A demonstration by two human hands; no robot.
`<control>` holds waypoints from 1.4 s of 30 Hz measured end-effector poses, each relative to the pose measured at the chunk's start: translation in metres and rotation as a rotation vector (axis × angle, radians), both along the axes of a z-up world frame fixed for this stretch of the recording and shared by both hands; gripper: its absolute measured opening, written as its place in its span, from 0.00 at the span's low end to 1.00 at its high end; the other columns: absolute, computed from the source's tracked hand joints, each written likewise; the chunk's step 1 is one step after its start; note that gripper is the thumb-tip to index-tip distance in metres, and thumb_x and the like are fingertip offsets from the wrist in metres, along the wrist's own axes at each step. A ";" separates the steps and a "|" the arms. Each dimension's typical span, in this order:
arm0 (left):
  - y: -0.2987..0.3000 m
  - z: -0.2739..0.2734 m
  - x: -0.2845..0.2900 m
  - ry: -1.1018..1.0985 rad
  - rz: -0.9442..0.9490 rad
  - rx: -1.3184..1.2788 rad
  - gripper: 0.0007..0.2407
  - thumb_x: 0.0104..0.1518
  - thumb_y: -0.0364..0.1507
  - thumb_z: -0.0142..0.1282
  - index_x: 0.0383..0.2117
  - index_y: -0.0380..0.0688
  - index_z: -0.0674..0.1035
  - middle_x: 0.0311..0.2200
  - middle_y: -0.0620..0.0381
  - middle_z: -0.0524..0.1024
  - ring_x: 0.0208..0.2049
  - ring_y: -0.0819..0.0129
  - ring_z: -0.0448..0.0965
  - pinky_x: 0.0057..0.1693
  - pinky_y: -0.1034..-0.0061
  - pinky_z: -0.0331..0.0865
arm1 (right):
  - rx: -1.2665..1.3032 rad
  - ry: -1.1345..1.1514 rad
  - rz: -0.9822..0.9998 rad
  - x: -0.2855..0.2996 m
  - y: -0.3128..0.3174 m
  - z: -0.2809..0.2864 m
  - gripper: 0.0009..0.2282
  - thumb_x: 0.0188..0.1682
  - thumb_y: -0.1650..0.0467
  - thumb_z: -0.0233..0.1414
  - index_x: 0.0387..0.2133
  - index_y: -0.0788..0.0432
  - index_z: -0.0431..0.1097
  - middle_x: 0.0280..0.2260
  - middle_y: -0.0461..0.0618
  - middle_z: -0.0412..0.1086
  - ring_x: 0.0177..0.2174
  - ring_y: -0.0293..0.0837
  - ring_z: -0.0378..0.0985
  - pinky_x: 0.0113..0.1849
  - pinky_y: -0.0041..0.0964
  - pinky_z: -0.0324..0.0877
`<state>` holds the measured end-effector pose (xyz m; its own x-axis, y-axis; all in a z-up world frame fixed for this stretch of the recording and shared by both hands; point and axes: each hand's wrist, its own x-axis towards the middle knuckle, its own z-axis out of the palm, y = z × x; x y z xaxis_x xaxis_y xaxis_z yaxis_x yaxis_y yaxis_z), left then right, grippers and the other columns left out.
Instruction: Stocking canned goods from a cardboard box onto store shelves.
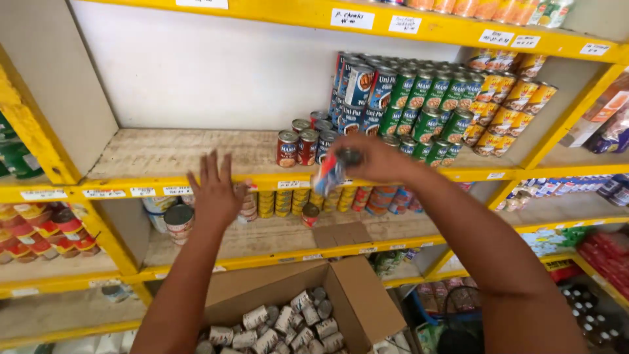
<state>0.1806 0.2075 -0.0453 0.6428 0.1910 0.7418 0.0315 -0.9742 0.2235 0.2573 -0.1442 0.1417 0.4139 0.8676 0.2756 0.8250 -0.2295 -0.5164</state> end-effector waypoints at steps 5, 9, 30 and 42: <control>0.028 -0.017 0.042 0.079 0.115 -0.055 0.29 0.62 0.49 0.45 0.68 0.51 0.66 0.70 0.41 0.56 0.71 0.35 0.49 0.65 0.27 0.36 | -0.021 -0.350 -0.159 0.072 0.038 0.056 0.16 0.43 0.70 0.64 0.46 0.54 0.72 0.41 0.52 0.76 0.43 0.47 0.79 0.46 0.42 0.73; 0.035 -0.025 0.042 0.149 0.066 -0.097 0.27 0.64 0.50 0.44 0.67 0.55 0.67 0.70 0.43 0.57 0.71 0.36 0.49 0.67 0.28 0.35 | 0.020 -0.485 -0.272 0.127 0.075 0.044 0.20 0.43 0.68 0.62 0.51 0.55 0.70 0.45 0.58 0.74 0.45 0.57 0.77 0.46 0.48 0.72; 0.026 0.004 0.031 0.290 0.092 -0.124 0.31 0.55 0.57 0.48 0.64 0.60 0.69 0.67 0.49 0.60 0.68 0.43 0.53 0.67 0.33 0.36 | -0.559 -0.774 -0.678 0.225 0.150 0.021 0.19 0.43 0.71 0.57 0.50 0.59 0.66 0.45 0.61 0.74 0.47 0.61 0.76 0.55 0.67 0.59; 0.025 0.009 0.029 0.349 0.099 -0.136 0.31 0.55 0.57 0.48 0.64 0.60 0.69 0.67 0.50 0.59 0.68 0.44 0.52 0.67 0.34 0.36 | -0.578 -0.766 -0.701 0.264 0.157 0.005 0.22 0.43 0.69 0.60 0.52 0.59 0.65 0.44 0.63 0.75 0.46 0.63 0.77 0.50 0.66 0.64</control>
